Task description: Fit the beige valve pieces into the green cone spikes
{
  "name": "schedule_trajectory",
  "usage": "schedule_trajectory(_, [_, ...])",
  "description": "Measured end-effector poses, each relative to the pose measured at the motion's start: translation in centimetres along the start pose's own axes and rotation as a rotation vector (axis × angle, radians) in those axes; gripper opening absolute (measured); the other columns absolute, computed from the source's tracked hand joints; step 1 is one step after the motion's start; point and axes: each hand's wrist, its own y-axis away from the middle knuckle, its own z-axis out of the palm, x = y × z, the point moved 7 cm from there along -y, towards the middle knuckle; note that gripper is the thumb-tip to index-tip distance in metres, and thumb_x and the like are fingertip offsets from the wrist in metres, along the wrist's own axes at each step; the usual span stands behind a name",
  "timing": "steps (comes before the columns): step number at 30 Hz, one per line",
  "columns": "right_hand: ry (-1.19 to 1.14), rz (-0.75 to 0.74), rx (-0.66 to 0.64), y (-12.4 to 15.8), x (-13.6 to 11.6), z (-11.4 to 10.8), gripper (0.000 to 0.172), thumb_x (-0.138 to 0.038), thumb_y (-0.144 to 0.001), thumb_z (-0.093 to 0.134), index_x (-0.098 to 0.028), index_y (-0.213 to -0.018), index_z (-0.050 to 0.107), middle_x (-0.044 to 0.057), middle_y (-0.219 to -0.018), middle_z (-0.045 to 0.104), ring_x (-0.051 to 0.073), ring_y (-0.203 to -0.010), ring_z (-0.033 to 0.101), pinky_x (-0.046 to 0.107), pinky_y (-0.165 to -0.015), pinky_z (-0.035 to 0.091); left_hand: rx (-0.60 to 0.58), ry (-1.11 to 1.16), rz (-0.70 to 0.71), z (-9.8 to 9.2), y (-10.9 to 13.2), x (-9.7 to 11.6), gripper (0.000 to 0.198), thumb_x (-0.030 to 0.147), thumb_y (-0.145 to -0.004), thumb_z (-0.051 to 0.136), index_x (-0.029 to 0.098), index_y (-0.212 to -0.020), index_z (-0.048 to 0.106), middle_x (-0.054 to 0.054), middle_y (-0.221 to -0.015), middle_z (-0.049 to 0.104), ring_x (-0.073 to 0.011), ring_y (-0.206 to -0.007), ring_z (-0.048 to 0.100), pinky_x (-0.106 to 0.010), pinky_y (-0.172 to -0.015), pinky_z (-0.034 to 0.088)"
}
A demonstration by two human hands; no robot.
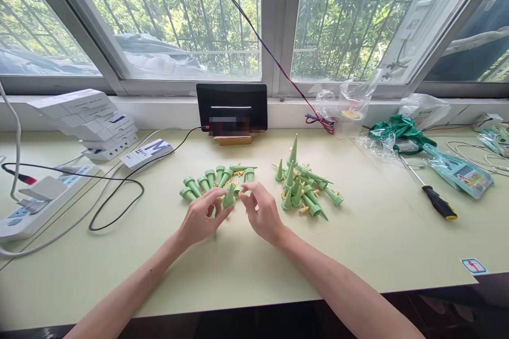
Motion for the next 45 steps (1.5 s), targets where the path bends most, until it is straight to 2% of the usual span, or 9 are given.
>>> schedule_trajectory(4, [0.082,0.078,0.046,-0.4,1.2,-0.6,0.019,-0.032,-0.101,0.044,-0.02,-0.111,0.056,0.005,-0.097,0.064,0.011,-0.058,0.056,0.027,-0.059,0.05,0.066,0.223,-0.271,-0.8,-0.1,-1.8,0.023,0.033,-0.087,0.065,0.018,-0.104,0.06,0.005,-0.059,0.055,-0.0092,-0.046,0.049,-0.021,-0.045,0.039])
schedule_trajectory(8, [0.191,0.071,0.017,-0.5,2.1,-0.5,0.017,-0.024,-0.1,0.044,-0.019,-0.107,0.059,0.005,-0.096,0.063,0.013,-0.061,0.055,0.028,-0.061,0.047,0.093,0.524,-0.462,-0.7,0.0,-2.5,0.028,0.039,-0.086,0.066,0.017,-0.103,0.062,0.002,-0.066,0.057,-0.0079,-0.046,0.046,-0.021,-0.042,0.037])
schedule_trajectory(11, [0.289,0.076,-0.086,-0.4,2.7,0.1,0.016,-0.019,-0.096,0.048,-0.019,-0.105,0.062,0.005,-0.098,0.063,0.012,-0.059,0.054,0.028,-0.062,0.047,0.096,0.617,-0.527,-0.7,-0.1,-2.4,0.028,0.04,-0.086,0.067,0.016,-0.102,0.063,0.003,-0.063,0.053,-0.0068,-0.045,0.042,-0.02,-0.04,0.033])
schedule_trajectory(15, [0.455,0.104,-0.209,0.0,3.2,0.9,0.018,-0.018,-0.093,0.054,-0.02,-0.108,0.065,0.005,-0.097,0.063,0.012,-0.055,0.053,0.028,-0.06,0.045,0.068,0.647,-0.551,-0.6,-0.2,-2.0,0.026,0.04,-0.086,0.065,0.017,-0.098,0.062,0.004,-0.056,0.048,-0.0076,-0.044,0.041,-0.021,-0.04,0.032])
schedule_trajectory(19, [0.525,0.091,-0.231,0.2,3.2,1.1,0.02,-0.018,-0.093,0.055,-0.02,-0.109,0.067,0.005,-0.094,0.063,0.013,-0.059,0.055,0.026,-0.059,0.044,0.069,0.638,-0.556,-0.6,-0.1,-2.1,0.025,0.039,-0.087,0.064,0.017,-0.097,0.061,0.004,-0.056,0.048,-0.0081,-0.044,0.041,-0.021,-0.041,0.031])
schedule_trajectory(25, [0.448,0.012,-0.274,0.4,2.2,1.9,0.018,-0.02,-0.094,0.057,-0.022,-0.108,0.068,0.004,-0.092,0.062,0.015,-0.067,0.059,0.027,-0.065,0.048,0.114,0.628,-0.536,-0.8,-0.1,-2.6,0.023,0.038,-0.087,0.064,0.018,-0.098,0.061,0.004,-0.059,0.05,-0.008,-0.045,0.043,-0.02,-0.042,0.034])
schedule_trajectory(32, [0.38,-0.035,-0.385,1.3,0.7,3.4,0.029,-0.022,-0.096,0.056,-0.025,-0.123,0.063,0.006,-0.101,0.066,0.016,-0.076,0.063,0.027,-0.067,0.05,0.215,0.589,-0.558,-1.5,0.2,-3.0,0.021,0.036,-0.087,0.063,0.018,-0.097,0.062,0.004,-0.06,0.051,-0.0082,-0.046,0.042,-0.021,-0.04,0.033])
schedule_trajectory(37, [0.363,-0.103,-0.415,1.8,-0.2,3.8,0.02,-0.021,-0.096,0.053,-0.022,-0.112,0.066,0.005,-0.093,0.068,0.016,-0.073,0.062,0.026,-0.065,0.047,0.299,0.599,-0.571,-1.9,0.5,-4.0,0.021,0.036,-0.089,0.06,0.019,-0.101,0.064,0.004,-0.062,0.051,-0.0082,-0.045,0.043,-0.021,-0.04,0.032])
schedule_trajectory(45, [0.373,-0.242,-0.588,3.6,-1.7,5.6,0.015,-0.016,-0.095,0.051,-0.019,-0.097,0.065,0.002,-0.074,0.061,0.014,-0.061,0.053,0.025,-0.057,0.036,0.321,0.601,-0.603,-1.9,0.8,-4.6,0.026,0.037,-0.091,0.054,0.018,-0.106,0.065,0.005,-0.054,0.047,-0.0091,-0.042,0.041,-0.021,-0.038,0.029])
